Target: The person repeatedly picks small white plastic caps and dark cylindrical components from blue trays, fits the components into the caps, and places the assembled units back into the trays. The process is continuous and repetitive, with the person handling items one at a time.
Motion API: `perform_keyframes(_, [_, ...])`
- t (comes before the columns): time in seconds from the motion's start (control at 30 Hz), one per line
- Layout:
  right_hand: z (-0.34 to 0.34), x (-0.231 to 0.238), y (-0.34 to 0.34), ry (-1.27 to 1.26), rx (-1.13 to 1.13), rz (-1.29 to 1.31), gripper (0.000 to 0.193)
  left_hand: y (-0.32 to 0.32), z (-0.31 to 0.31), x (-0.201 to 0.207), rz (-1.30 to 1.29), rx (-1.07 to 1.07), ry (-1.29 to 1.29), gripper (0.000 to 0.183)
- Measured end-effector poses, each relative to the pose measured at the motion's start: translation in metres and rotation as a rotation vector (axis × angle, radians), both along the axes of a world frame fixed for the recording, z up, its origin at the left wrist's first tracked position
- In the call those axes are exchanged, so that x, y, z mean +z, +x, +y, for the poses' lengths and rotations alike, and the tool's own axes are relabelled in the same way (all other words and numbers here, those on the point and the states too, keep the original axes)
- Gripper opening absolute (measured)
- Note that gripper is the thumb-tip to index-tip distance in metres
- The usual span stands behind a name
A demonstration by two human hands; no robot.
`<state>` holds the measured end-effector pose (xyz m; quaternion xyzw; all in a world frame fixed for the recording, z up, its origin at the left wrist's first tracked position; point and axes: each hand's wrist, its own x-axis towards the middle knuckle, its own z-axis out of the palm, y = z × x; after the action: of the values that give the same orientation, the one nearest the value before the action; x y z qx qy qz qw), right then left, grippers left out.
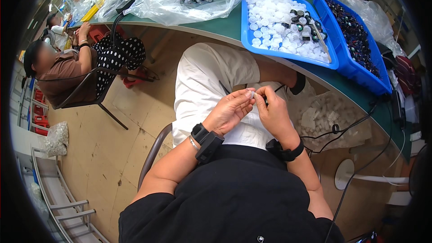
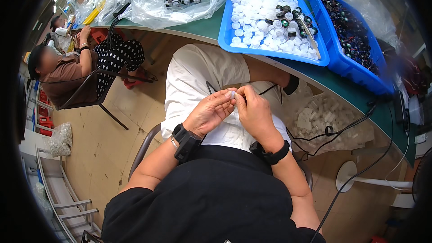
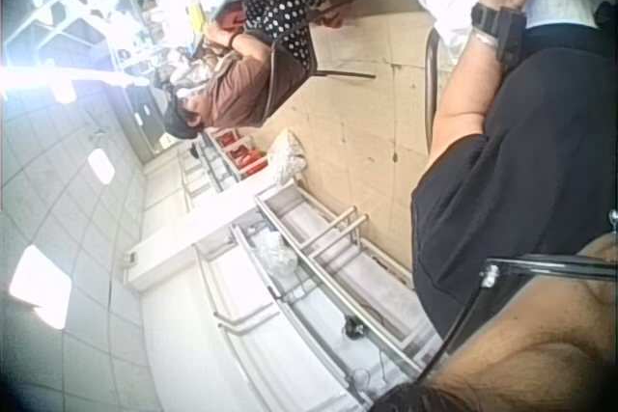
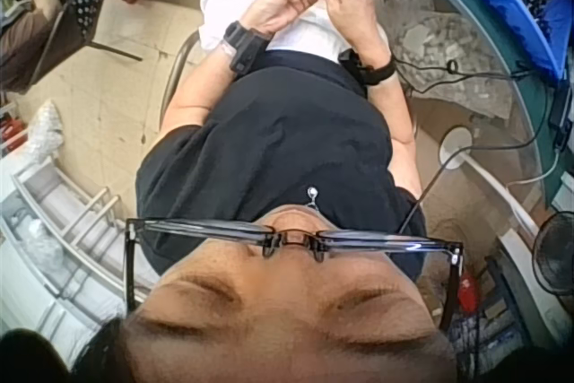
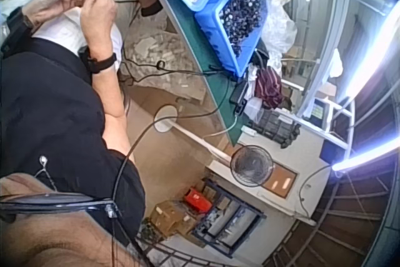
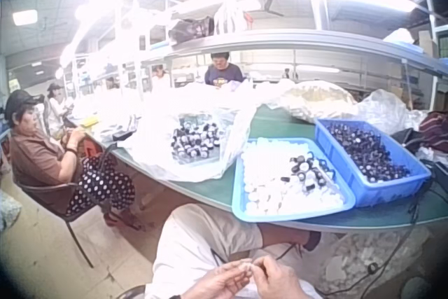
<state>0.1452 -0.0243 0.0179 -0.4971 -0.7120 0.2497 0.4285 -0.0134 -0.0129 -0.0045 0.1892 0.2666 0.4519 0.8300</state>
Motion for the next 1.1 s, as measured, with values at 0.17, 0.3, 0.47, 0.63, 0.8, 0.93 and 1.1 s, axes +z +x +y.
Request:
perform_keyframes(0.17, [0.003, -0.003, 0.005, -0.120, 0.033, 0.076, 0.012, -0.004, 0.004, -0.003, -0.014, 0.033, 0.002, 0.027])
perform_keyframes(0.3, [0.002, 0.005, 0.008, -0.368, 0.098, 0.161, 0.014, -0.004, 0.005, -0.006, -0.001, 0.045, -0.020, 0.025])
perform_keyframes(0.47, [0.003, 0.006, 0.010, -0.376, 0.126, 0.276, 0.014, -0.003, 0.004, -0.003, -0.006, 0.028, -0.050, 0.024])
perform_keyframes(0.63, [0.001, 0.010, 0.008, -0.313, 0.089, 0.248, 0.012, -0.003, 0.004, -0.001, -0.029, 0.013, -0.079, 0.025])
perform_keyframes(0.8, [0.001, 0.008, 0.006, -0.282, 0.045, 0.225, 0.010, -0.001, 0.004, 0.001, -0.042, -0.011, -0.085, 0.027])
perform_keyframes(0.93, [0.003, 0.003, 0.007, -0.234, 0.013, 0.176, 0.010, 0.000, 0.003, 0.002, -0.023, -0.009, -0.081, 0.025])
perform_keyframes(1.1, [0.003, 0.004, 0.008, -0.243, 0.031, 0.166, 0.011, 0.000, 0.003, 0.001, -0.031, -0.010, -0.081, 0.026])
